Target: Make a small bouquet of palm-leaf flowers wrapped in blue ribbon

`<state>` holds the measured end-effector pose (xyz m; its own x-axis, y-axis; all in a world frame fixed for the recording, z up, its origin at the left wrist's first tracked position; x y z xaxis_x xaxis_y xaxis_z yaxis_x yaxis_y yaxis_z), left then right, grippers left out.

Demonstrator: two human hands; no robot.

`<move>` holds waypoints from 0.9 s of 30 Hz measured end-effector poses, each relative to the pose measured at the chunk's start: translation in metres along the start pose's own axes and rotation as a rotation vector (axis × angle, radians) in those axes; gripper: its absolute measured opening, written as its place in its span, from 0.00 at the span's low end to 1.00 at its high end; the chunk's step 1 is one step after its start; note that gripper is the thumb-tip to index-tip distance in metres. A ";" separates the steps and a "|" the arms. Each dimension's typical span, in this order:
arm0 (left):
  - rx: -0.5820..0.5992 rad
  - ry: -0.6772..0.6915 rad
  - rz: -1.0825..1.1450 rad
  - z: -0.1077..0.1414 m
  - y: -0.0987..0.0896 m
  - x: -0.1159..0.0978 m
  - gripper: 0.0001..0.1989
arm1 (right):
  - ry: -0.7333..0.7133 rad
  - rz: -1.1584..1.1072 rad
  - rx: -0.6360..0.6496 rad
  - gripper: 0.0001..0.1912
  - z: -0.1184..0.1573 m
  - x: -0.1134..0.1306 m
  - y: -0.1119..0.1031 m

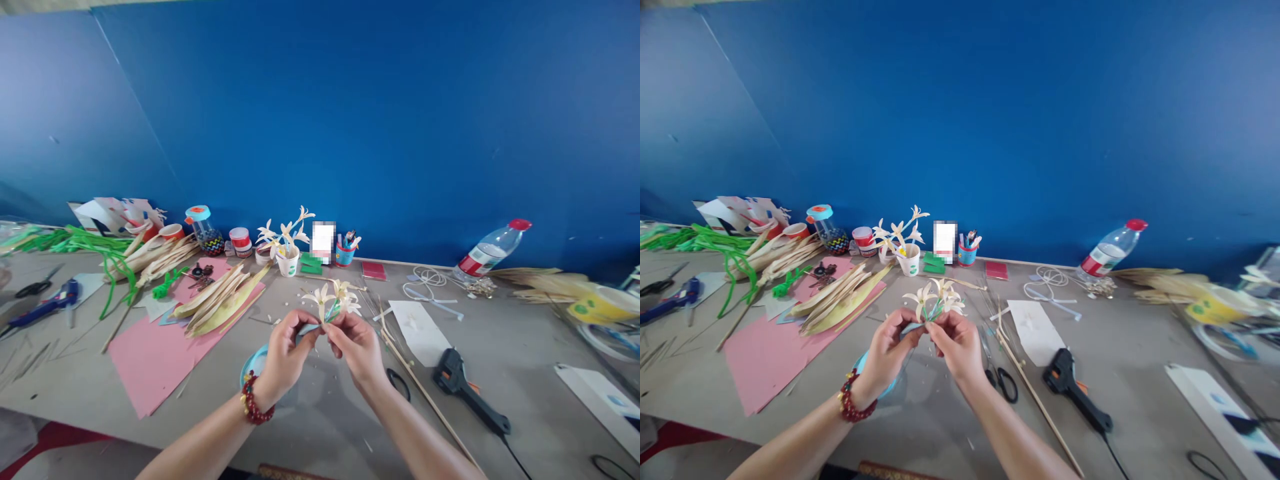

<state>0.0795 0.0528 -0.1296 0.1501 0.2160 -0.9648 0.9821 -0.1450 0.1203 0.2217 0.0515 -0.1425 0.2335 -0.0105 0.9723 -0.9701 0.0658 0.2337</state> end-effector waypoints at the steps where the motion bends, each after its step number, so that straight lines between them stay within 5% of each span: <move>1: -0.003 -0.008 0.030 0.000 0.000 0.001 0.06 | 0.010 -0.022 0.000 0.17 0.001 0.001 0.001; 9: 0.072 -0.208 0.488 -0.004 0.007 0.009 0.10 | 0.029 -0.079 0.154 0.12 0.004 0.007 0.013; 27: 0.079 -0.178 0.275 -0.004 0.001 0.006 0.10 | 0.041 -0.116 0.076 0.14 0.001 0.000 0.008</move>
<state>0.0820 0.0574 -0.1343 0.3793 -0.0130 -0.9252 0.8945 -0.2507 0.3702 0.2135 0.0511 -0.1403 0.3451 0.0270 0.9382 -0.9384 -0.0088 0.3455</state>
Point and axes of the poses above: each hand's wrist, its own z-axis away from the middle knuckle, its own y-axis out of the palm, x = y × z, the point moved 7 cm from there along -z, towards the middle knuckle, and after that the axes turned 4 degrees about y, right-handed, at the moved point
